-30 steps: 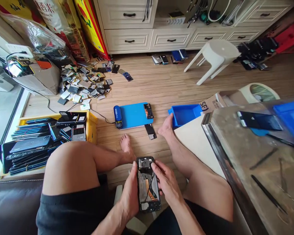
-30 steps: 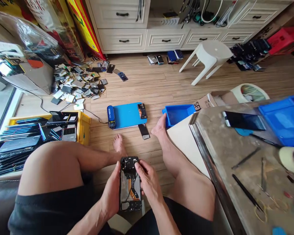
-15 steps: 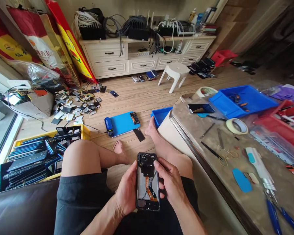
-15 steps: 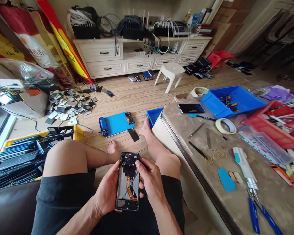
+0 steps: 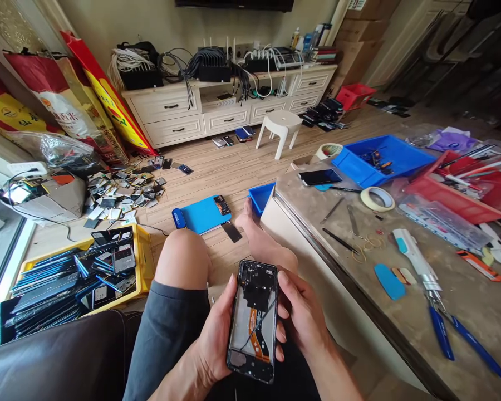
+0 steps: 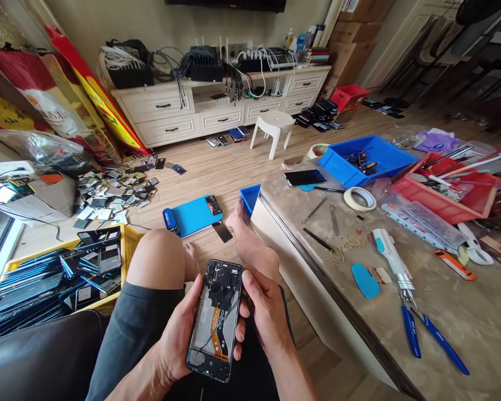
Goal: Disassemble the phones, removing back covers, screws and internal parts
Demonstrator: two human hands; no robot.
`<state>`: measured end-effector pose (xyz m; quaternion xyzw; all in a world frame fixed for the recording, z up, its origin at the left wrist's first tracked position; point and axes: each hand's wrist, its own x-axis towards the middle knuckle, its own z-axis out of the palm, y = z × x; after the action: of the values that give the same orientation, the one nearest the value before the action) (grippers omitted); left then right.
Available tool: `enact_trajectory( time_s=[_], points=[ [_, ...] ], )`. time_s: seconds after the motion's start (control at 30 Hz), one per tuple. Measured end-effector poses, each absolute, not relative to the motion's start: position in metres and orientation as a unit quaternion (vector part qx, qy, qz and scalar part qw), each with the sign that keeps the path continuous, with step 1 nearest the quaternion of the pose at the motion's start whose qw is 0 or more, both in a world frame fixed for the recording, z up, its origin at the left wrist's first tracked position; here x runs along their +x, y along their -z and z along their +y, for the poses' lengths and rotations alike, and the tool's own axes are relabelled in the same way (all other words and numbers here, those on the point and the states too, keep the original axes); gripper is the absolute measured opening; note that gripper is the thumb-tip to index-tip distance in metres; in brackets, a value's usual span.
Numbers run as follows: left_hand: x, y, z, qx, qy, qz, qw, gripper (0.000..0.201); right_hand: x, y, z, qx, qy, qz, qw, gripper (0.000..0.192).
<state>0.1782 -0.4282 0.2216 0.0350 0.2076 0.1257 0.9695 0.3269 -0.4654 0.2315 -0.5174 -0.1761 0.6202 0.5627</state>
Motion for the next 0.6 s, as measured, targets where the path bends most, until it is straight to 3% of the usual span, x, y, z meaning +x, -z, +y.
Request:
enact_trajectory(
  time_s=[0.17, 0.5, 0.6],
  points=[
    [0.188, -0.228, -0.434, 0.051, -0.110, 0.189, 0.975, 0.096, 0.336, -0.231, -0.476, -0.536, -0.611, -0.176, 0.556, 0.052],
    [0.203, -0.216, -0.441, 0.049, -0.092, 0.130, 0.986, 0.098, 0.340, -0.227, -0.492, -0.481, -0.617, -0.112, 0.612, 0.043],
    [0.206, -0.215, -0.441, 0.060, -0.089, 0.134, 0.985, 0.100, 0.339, -0.230, -0.498, -0.530, -0.599, -0.079, 0.596, 0.054]
  ],
)
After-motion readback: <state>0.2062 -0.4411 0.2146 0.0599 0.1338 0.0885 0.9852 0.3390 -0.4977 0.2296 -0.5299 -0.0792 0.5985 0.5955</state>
